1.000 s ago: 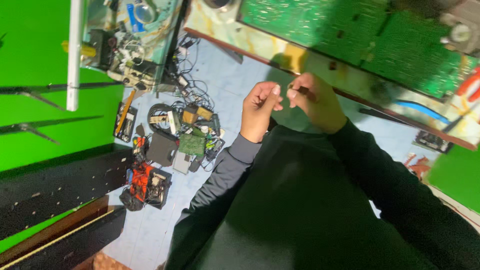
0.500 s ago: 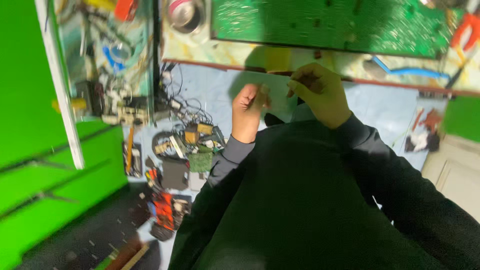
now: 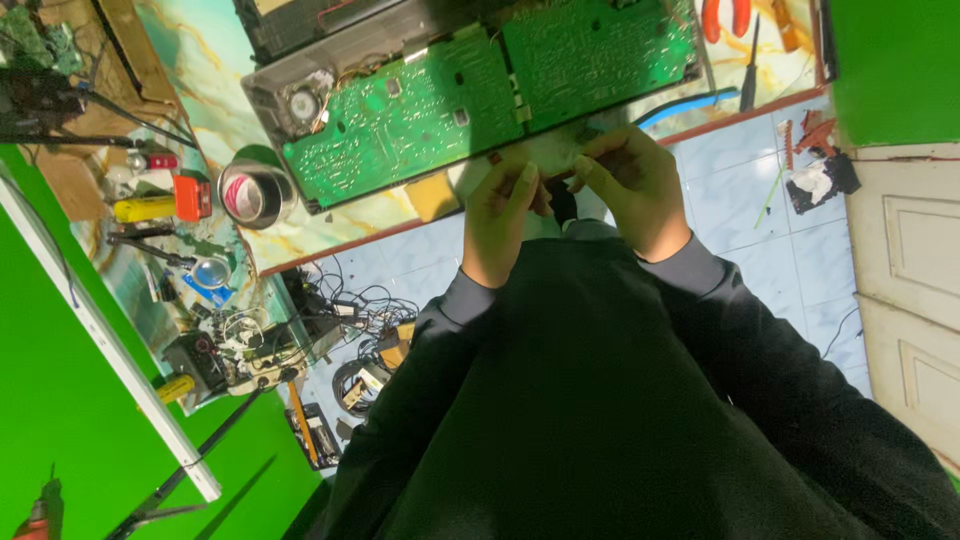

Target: The person works on a green circuit board placed on a cluttered workbench. They use a screwdriver to manipulate components on the board, then switch to pliers to cut a wire. The person also handles a small metal bowl and a small orange component during the process.

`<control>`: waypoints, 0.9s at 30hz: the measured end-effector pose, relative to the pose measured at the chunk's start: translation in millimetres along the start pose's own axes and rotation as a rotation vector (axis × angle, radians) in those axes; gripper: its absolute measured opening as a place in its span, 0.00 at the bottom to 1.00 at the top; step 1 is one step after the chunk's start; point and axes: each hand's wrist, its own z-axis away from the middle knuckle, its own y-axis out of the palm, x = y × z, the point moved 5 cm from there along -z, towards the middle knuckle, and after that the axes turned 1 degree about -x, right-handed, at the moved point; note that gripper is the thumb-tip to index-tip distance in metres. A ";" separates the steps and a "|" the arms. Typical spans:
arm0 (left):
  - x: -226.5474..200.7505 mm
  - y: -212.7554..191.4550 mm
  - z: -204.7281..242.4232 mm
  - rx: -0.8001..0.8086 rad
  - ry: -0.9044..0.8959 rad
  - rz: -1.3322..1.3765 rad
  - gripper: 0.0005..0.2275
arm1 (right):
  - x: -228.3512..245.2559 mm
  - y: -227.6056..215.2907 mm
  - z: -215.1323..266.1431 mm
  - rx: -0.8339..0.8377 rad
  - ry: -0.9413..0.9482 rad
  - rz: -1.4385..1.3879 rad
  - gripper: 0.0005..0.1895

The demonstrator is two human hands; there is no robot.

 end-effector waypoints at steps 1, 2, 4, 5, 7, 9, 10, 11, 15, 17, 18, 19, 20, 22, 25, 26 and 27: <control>-0.8 4.4 -4.8 0.014 0.012 0.008 0.09 | 1.6 -3.2 -2.3 0.000 0.003 -0.012 0.06; -2.6 8.3 -9.2 0.008 0.042 -0.030 0.08 | 4.1 -6.7 -5.7 0.005 0.006 -0.022 0.06; -6.0 14.5 -15.6 -0.012 0.100 -0.101 0.06 | 10.7 -11.8 -13.9 0.015 -0.032 -0.028 0.06; -5.2 15.9 -18.4 -0.021 0.089 -0.090 0.06 | 13.6 -13.1 -17.8 0.023 -0.048 -0.029 0.06; -2.9 14.6 -22.0 -0.057 0.079 -0.062 0.06 | 19.2 -12.4 -28.7 0.048 -0.077 -0.014 0.07; -4.1 5.1 -20.5 -0.123 0.116 -0.074 0.07 | 22.0 -5.0 -40.5 0.097 -0.059 -0.002 0.08; -6.6 -1.0 -18.6 -0.163 0.136 -0.080 0.11 | 22.3 0.5 -46.2 0.130 -0.026 0.005 0.08; -10.8 -7.1 -15.6 -0.197 0.157 -0.060 0.06 | 22.0 8.2 -50.7 0.162 0.007 0.012 0.08; -38.6 -37.1 4.8 -0.349 0.258 0.013 0.05 | 24.2 54.2 -67.9 0.304 -0.025 0.002 0.10; -48.4 -58.4 27.0 -0.449 0.283 -0.023 0.04 | 20.4 82.3 -69.7 0.418 -0.031 0.056 0.09; -52.6 -70.8 39.0 -0.507 0.291 -0.078 0.05 | 16.7 96.3 -69.8 0.468 -0.014 0.061 0.09; -56.6 -82.5 51.5 -0.566 0.296 -0.132 0.07 | 12.9 111.6 -69.5 0.517 0.003 0.067 0.09; -61.2 -94.9 63.2 -0.606 0.314 -0.080 0.05 | 9.1 131.0 -70.3 0.563 0.013 0.072 0.09; -70.9 -119.5 85.8 -0.669 0.359 0.018 0.05 | 1.3 167.0 -65.1 0.603 0.049 0.184 0.07; -73.0 -166.5 123.5 -0.818 0.281 -0.020 0.05 | -11.7 221.3 -62.8 0.652 0.048 0.298 0.05; -71.1 -183.0 136.6 -0.831 0.262 -0.045 0.06 | -19.0 238.1 -60.1 0.660 0.046 0.324 0.04; -69.7 -200.2 148.5 -0.844 0.242 -0.070 0.10 | -26.7 253.9 -54.4 0.682 0.076 0.281 0.05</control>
